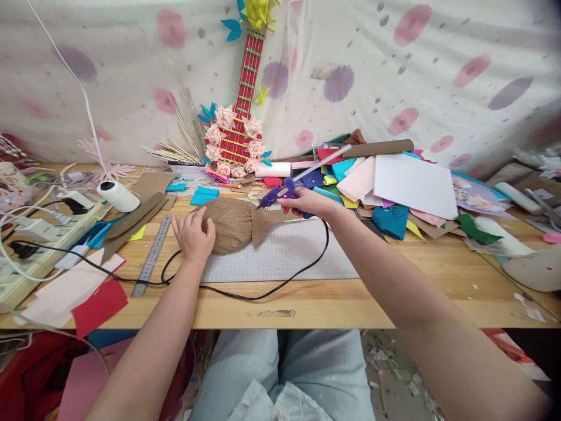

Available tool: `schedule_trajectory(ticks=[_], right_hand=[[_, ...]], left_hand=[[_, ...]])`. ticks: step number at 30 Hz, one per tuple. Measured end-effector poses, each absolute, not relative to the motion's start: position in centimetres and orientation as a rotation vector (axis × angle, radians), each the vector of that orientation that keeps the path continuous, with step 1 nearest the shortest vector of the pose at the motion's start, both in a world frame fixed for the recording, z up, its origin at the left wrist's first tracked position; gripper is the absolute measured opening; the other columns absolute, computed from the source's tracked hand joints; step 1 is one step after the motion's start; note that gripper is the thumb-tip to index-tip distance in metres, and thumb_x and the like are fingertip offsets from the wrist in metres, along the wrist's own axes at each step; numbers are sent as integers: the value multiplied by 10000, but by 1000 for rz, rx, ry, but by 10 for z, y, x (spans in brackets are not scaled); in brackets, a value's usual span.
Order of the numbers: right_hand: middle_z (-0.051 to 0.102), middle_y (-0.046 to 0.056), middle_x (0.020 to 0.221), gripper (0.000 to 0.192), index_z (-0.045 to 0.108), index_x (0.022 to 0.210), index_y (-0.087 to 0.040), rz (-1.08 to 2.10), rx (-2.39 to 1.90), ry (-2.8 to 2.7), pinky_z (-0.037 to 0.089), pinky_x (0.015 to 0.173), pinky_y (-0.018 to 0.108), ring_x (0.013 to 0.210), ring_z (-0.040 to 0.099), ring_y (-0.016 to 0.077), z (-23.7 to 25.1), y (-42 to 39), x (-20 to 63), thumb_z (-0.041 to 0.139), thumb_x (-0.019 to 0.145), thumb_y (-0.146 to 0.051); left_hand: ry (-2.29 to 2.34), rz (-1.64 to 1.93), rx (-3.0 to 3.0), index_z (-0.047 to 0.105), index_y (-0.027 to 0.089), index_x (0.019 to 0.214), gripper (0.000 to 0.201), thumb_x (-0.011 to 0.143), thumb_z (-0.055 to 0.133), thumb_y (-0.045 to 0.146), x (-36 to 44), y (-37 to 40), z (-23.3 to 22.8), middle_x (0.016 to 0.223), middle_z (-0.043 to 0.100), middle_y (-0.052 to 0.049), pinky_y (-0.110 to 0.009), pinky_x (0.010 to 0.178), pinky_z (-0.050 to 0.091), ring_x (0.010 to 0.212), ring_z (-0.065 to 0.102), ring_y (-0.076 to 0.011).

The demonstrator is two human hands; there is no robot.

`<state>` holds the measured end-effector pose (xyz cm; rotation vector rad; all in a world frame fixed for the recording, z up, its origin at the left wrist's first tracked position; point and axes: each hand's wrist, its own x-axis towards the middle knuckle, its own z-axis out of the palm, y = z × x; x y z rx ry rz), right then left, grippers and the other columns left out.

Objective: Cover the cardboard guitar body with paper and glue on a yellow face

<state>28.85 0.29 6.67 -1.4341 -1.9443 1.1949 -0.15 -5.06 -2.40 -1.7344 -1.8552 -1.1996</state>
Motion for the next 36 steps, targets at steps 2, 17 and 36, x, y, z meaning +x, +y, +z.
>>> schedule_trajectory(ticks=[2, 17, 36], right_hand=[[625, 27, 684, 379, 576, 789, -155, 1124, -1515, -2066, 356, 413, 187, 455, 454, 52, 77, 10, 274, 613, 735, -528], [541, 25, 568, 495, 624, 684, -145, 585, -1701, -2668, 403, 578, 266, 547, 515, 127, 114, 24, 229, 540, 725, -631], [612, 45, 651, 413, 669, 770, -136, 289, -1737, -2857, 408, 602, 279, 630, 582, 166, 126, 21, 199, 593, 730, -539]], left_hand=[[-1847, -1187, -1755, 625, 191, 1080, 333, 795, 472, 272, -3, -50, -26, 1021, 648, -80, -468, 1092, 159, 1031, 543, -241], [-1884, -1302, -1728, 626, 168, 1008, 308, 790, 409, 184, -15, -46, -33, 1006, 645, -94, -422, 1052, 264, 1008, 552, -225], [-1850, -1347, -1778, 636, 161, 967, 287, 790, 410, 149, -14, -43, -33, 992, 640, -94, -399, 1021, 301, 995, 544, -213]])
